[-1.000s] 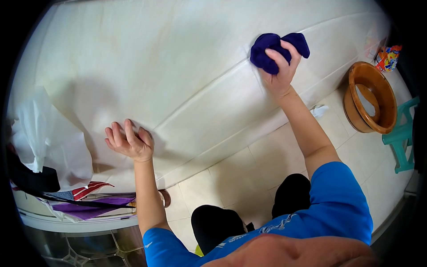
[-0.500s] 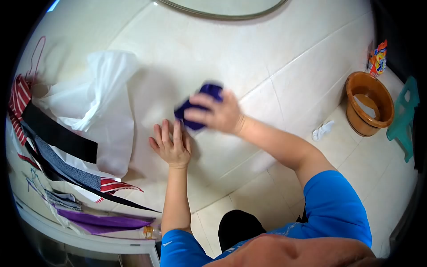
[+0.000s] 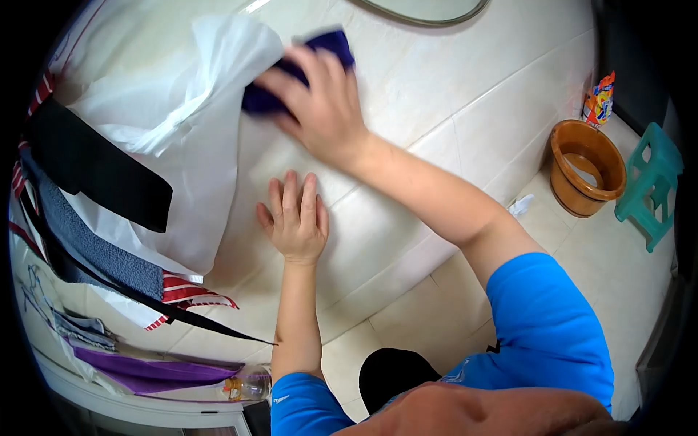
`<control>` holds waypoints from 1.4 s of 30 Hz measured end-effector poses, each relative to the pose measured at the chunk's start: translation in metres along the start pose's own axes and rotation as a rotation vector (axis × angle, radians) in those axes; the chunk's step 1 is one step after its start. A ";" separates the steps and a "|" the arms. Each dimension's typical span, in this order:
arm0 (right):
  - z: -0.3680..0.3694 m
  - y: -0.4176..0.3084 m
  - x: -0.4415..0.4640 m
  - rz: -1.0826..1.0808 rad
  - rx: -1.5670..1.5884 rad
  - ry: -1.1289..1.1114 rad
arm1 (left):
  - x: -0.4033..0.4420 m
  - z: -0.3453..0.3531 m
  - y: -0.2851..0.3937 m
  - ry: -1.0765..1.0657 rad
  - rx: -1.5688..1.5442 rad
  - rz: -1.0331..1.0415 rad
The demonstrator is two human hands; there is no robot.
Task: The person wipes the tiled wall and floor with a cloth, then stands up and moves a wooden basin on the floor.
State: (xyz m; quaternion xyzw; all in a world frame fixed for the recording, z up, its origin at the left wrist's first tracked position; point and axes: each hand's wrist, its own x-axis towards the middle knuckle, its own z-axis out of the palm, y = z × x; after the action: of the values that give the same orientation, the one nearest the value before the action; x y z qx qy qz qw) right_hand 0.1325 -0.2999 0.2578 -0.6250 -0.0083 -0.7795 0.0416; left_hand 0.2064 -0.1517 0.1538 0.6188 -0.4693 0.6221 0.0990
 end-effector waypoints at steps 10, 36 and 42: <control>-0.059 0.018 -0.129 0.192 -0.010 -0.212 | 0.000 -0.001 -0.003 0.023 -0.060 0.001; -0.117 0.146 -0.211 0.438 -0.326 0.078 | -0.105 -0.005 -0.016 0.030 0.159 -0.195; -0.081 0.072 -0.218 0.547 -0.179 0.187 | -0.103 -0.005 -0.016 0.080 0.143 -0.180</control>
State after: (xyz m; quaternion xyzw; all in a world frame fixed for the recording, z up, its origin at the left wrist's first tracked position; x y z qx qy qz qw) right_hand 0.1056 -0.3648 0.0243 -0.5306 0.2331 -0.7911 0.1955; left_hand 0.2368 -0.0927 0.0737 0.6386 -0.3622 0.6667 0.1286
